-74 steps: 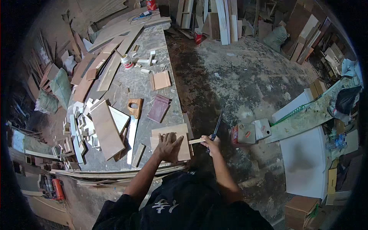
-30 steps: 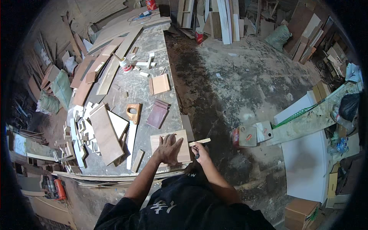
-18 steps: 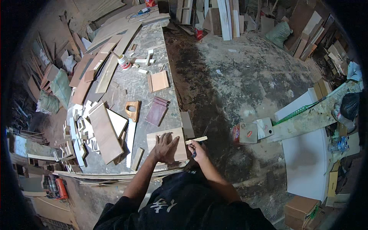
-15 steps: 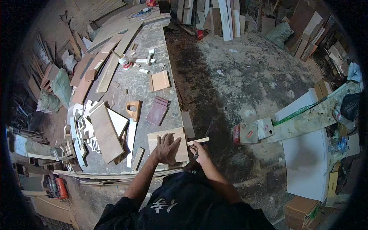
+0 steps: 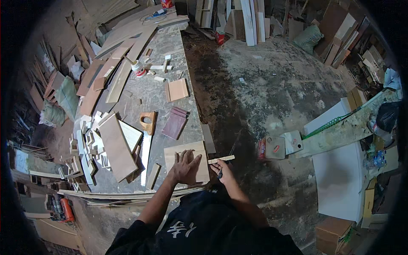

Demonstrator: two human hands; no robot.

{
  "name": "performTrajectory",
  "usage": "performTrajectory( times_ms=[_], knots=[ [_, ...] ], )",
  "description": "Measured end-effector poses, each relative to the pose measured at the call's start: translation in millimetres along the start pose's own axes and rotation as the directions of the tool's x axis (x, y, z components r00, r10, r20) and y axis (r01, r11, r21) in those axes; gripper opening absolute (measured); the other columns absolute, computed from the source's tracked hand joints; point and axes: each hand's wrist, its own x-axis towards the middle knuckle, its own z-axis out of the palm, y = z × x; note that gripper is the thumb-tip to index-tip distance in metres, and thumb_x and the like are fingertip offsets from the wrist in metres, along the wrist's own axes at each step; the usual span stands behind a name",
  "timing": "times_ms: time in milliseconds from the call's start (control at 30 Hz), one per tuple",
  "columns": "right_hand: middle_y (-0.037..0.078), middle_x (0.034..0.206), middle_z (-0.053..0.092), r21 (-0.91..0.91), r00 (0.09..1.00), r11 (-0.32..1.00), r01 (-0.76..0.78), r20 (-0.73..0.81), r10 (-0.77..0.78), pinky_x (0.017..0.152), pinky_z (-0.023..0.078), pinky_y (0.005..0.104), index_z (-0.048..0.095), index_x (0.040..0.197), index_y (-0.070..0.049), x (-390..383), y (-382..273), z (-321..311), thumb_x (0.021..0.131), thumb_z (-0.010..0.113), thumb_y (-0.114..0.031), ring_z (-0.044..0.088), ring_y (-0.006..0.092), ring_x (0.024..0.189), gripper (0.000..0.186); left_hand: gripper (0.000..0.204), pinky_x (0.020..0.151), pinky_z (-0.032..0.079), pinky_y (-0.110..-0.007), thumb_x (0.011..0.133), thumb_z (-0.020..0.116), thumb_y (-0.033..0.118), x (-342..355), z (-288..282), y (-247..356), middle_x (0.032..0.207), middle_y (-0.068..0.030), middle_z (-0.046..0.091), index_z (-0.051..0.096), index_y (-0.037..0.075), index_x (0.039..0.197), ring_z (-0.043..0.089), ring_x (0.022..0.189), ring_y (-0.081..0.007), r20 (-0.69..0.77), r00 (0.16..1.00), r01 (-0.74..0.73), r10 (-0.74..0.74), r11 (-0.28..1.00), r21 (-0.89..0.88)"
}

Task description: Gluing, sawing, and sanding small wooden pieces to assemble a part.

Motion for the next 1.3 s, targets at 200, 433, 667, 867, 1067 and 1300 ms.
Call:
performTrajectory(
  times_ms=[200, 433, 667, 867, 1067, 1300],
  knots=[
    [0.009, 0.101, 0.068, -0.033, 1.0, 0.999, -0.005, -0.024, 0.004, 0.094, 0.057, 0.0494, 0.061, 0.105, -0.005, -2, 4, 5, 0.093, 0.068, -0.009, 0.068, 0.0262, 0.098, 0.015, 0.095, 0.111, 0.014, -0.075, 0.087, 0.055, 0.061, 17, 30, -2, 0.15, -0.0299, 0.035, 0.024, 0.005, 0.157, 0.03, 0.142, -0.0474, -0.31, 0.942, 0.106, -0.13, 0.99, -0.095],
    [0.009, 0.1, 0.068, 0.001, 1.0, 1.0, 0.0, 0.005, 0.0, 0.091, 0.059, 0.046, 0.061, 0.103, -0.006, -2, 3, 1, 0.093, 0.069, -0.01, 0.069, 0.0246, 0.096, 0.014, 0.072, 0.111, 0.016, -0.074, 0.094, 0.049, 0.046, 63, 30, 7, 0.151, -0.0243, 0.038, 0.036, 0.003, 0.15, 0.032, 0.141, -0.0447, -0.295, 0.929, 0.177, -0.222, 0.969, -0.173],
    [0.009, 0.102, 0.068, -0.056, 0.996, 0.996, 0.063, -0.054, -0.066, 0.086, 0.06, 0.0463, 0.06, 0.107, -0.008, -2, 3, 3, 0.092, 0.07, -0.006, 0.069, 0.0262, 0.095, 0.018, 0.067, 0.114, 0.014, -0.072, 0.094, 0.05, 0.044, 71, 40, 4, 0.15, -0.0226, 0.04, 0.04, 0.003, 0.147, 0.032, 0.142, -0.0427, -0.368, 0.9, 0.156, -0.234, 0.961, -0.23],
    [0.011, 0.105, 0.067, -0.097, 0.995, 0.995, 0.026, -0.098, -0.036, 0.086, 0.06, 0.0459, 0.058, 0.109, -0.006, -1, 1, 2, 0.091, 0.072, -0.006, 0.069, 0.0274, 0.095, 0.023, 0.067, 0.114, 0.013, -0.071, 0.094, 0.05, 0.044, 71, 38, 5, 0.15, -0.0218, 0.04, 0.041, 0.003, 0.146, 0.033, 0.142, -0.0415, -0.38, 0.896, 0.154, -0.231, 0.962, -0.224],
    [0.013, 0.104, 0.068, -0.154, 0.999, 0.988, 0.005, -0.046, -0.012, 0.087, 0.059, 0.0404, 0.059, 0.108, -0.004, 0, 5, 1, 0.094, 0.071, -0.023, 0.07, 0.0283, 0.098, 0.027, 0.065, 0.114, 0.013, -0.071, 0.094, 0.05, 0.043, 71, 43, 2, 0.15, -0.0216, 0.041, 0.043, 0.003, 0.145, 0.034, 0.14, -0.0407, -0.413, 0.883, 0.149, -0.223, 0.968, -0.203],
    [0.015, 0.109, 0.065, -0.256, 0.996, 0.966, -0.03, -0.083, 0.009, 0.085, 0.059, 0.0416, 0.055, 0.112, -0.003, -7, -9, 10, 0.093, 0.071, -0.022, 0.071, 0.03, 0.1, 0.031, 0.06, 0.113, 0.014, -0.072, 0.094, 0.052, 0.04, 68, 38, 3, 0.148, -0.0218, 0.043, 0.048, 0.003, 0.14, 0.036, 0.139, -0.041, -0.439, 0.875, 0.097, -0.204, 0.962, -0.254]
  ],
)
